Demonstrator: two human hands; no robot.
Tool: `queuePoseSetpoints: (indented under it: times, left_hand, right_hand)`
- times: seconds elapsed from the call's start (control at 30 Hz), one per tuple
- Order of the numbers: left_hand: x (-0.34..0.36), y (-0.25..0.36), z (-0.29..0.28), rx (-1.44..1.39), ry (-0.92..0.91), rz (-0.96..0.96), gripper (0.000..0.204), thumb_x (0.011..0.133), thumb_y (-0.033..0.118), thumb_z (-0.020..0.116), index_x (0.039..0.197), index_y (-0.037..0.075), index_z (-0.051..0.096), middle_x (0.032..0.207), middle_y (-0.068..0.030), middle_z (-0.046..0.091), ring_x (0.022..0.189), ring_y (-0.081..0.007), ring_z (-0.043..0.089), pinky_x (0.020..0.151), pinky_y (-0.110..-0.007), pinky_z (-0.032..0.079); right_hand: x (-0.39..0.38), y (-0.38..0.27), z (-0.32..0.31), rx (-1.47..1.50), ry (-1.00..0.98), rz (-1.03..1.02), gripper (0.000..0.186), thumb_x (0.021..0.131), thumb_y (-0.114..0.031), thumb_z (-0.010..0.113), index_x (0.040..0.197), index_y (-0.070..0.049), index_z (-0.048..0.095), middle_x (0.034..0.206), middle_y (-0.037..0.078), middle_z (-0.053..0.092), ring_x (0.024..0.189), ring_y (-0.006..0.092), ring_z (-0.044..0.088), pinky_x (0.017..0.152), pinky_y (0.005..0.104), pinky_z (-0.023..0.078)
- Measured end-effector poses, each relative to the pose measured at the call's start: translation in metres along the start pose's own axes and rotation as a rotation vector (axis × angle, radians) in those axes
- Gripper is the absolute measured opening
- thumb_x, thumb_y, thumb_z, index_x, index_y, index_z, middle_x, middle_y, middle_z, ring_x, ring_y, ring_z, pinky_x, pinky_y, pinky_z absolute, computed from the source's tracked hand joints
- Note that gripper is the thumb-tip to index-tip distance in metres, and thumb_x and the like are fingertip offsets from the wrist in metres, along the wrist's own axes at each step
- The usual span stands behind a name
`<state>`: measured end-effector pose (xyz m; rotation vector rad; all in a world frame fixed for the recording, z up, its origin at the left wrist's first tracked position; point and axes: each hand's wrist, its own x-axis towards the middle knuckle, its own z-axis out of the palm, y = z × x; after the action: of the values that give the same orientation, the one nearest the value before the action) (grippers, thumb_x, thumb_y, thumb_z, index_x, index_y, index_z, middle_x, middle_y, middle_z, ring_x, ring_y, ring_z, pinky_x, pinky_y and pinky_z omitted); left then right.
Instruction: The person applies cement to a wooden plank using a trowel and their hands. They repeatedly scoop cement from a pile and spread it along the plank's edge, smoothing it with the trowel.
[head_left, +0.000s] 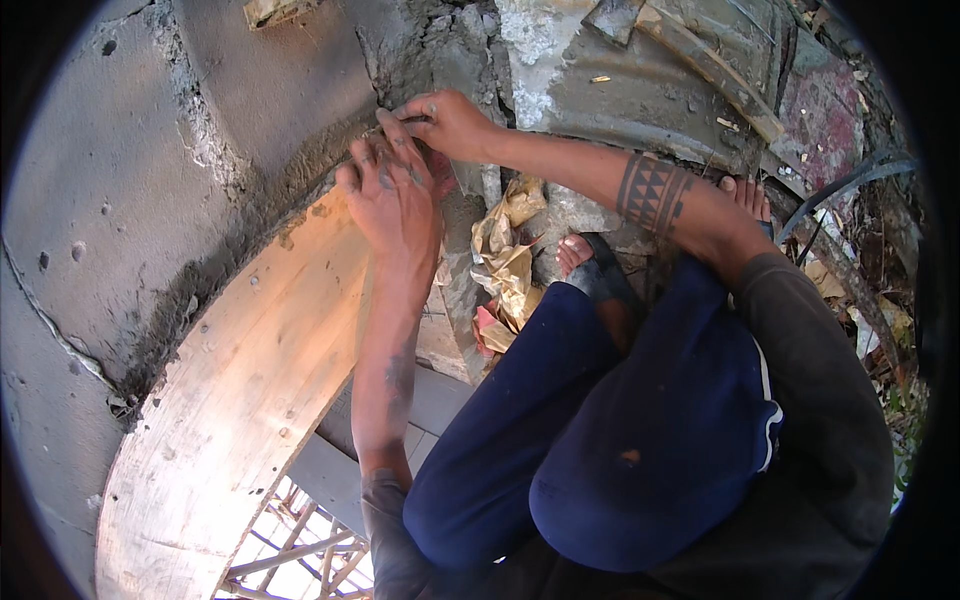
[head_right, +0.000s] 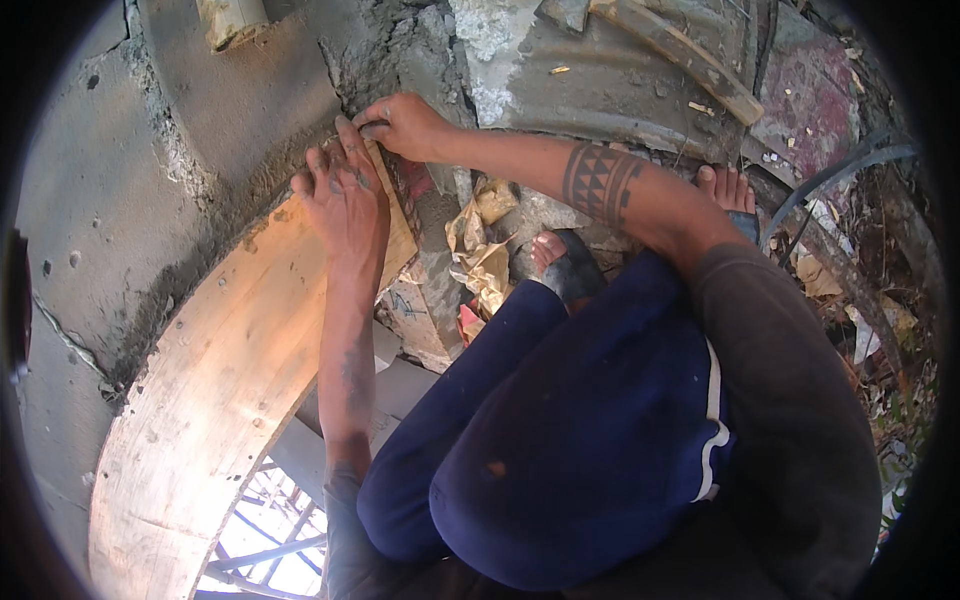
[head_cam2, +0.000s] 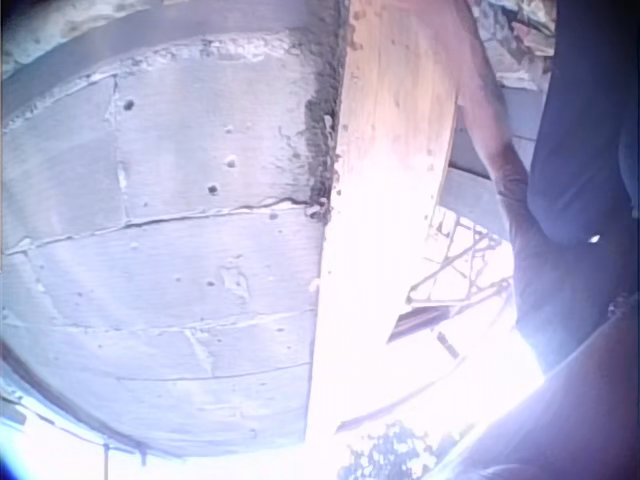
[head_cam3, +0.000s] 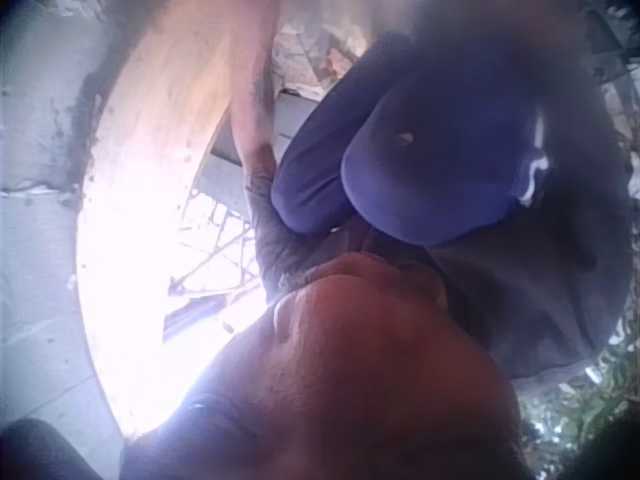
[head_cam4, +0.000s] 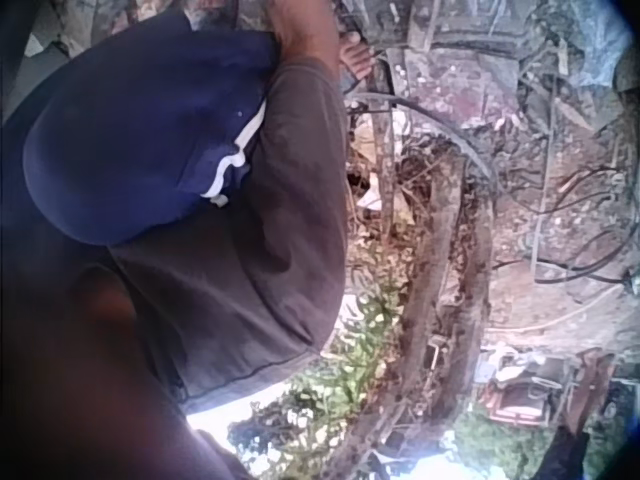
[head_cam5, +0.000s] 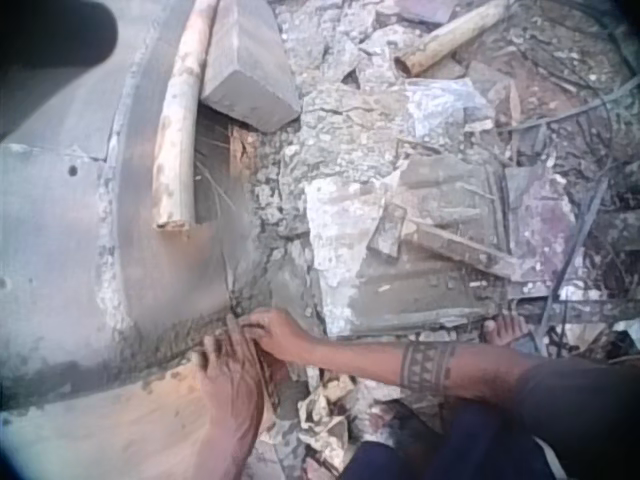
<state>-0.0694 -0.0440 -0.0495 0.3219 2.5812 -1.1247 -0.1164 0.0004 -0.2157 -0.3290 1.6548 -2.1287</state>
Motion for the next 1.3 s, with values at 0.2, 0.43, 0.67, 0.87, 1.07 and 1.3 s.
queuePoseSetpoints:
  times: [0.2,0.43,0.67,0.87,1.07,1.3]
  left_hand:
    - [0.017,-0.009,0.018,-0.038,0.056,-0.018,0.029,0.101,0.013,0.05,0.119,-0.001,0.068,0.124,-0.0149,0.065,0.121,-0.0315,0.053,0.097,-0.047,0.039]
    - [0.006,-0.004,0.03,-0.078,0.188,0.045,0.023,0.098,0.01,0.053,0.106,-0.003,0.069,0.116,-0.0143,0.066,0.119,-0.0286,0.053,0.093,-0.042,0.04]
    - [0.031,-0.007,0.014,0.023,-0.028,0.072,0.017,0.096,0.01,0.055,0.099,0.003,0.07,0.105,-0.0123,0.071,0.107,-0.0266,0.059,0.092,-0.04,0.038]
    - [0.051,-0.022,0.013,-0.161,0.079,0.014,0.012,0.092,0.008,0.059,0.089,0.004,0.069,0.08,-0.0182,0.071,0.092,-0.0282,0.068,0.083,-0.046,0.045]
    - [0.053,-0.023,0.034,-0.035,0.205,-0.037,0.012,0.091,0.011,0.061,0.088,0.004,0.07,0.089,-0.018,0.072,0.102,-0.0292,0.067,0.083,-0.047,0.045]
    - [0.026,0.004,0.017,0.103,0.003,0.115,0.019,0.093,0.019,0.06,0.094,0.006,0.074,0.108,-0.0101,0.07,0.111,-0.0236,0.056,0.088,-0.039,0.039]
  right_hand:
    - [0.004,-0.002,-0.01,-0.238,-0.131,-0.214,0.024,0.09,-0.001,0.065,0.11,-0.005,0.078,0.095,0.019,0.066,0.1,0.0366,0.065,0.093,0.0454,0.051]
    - [0.007,0.004,-0.005,-0.115,-0.016,-0.169,0.023,0.092,-0.002,0.063,0.112,-0.004,0.075,0.098,0.016,0.066,0.097,0.0322,0.064,0.09,0.0441,0.05]
    - [0.01,-0.001,0.0,0.269,-0.001,0.412,0.027,0.097,-0.023,0.072,0.119,-0.006,0.071,0.099,0.012,0.071,0.093,0.0191,0.066,0.08,0.0346,0.053]
    - [0.019,0.003,0.006,0.507,-0.04,0.591,0.023,0.097,-0.021,0.073,0.11,-0.002,0.072,0.103,0.008,0.07,0.09,0.0159,0.065,0.079,0.0314,0.054]
    - [0.016,0.003,0.005,0.574,-0.005,0.663,0.015,0.095,-0.014,0.074,0.104,-0.001,0.072,0.104,0.007,0.071,0.095,0.016,0.068,0.081,0.0297,0.056]
    - [0.0,-0.01,-0.003,0.33,-0.018,0.446,0.018,0.094,-0.01,0.071,0.109,-0.001,0.078,0.103,0.011,0.077,0.097,0.0223,0.072,0.084,0.0374,0.058]
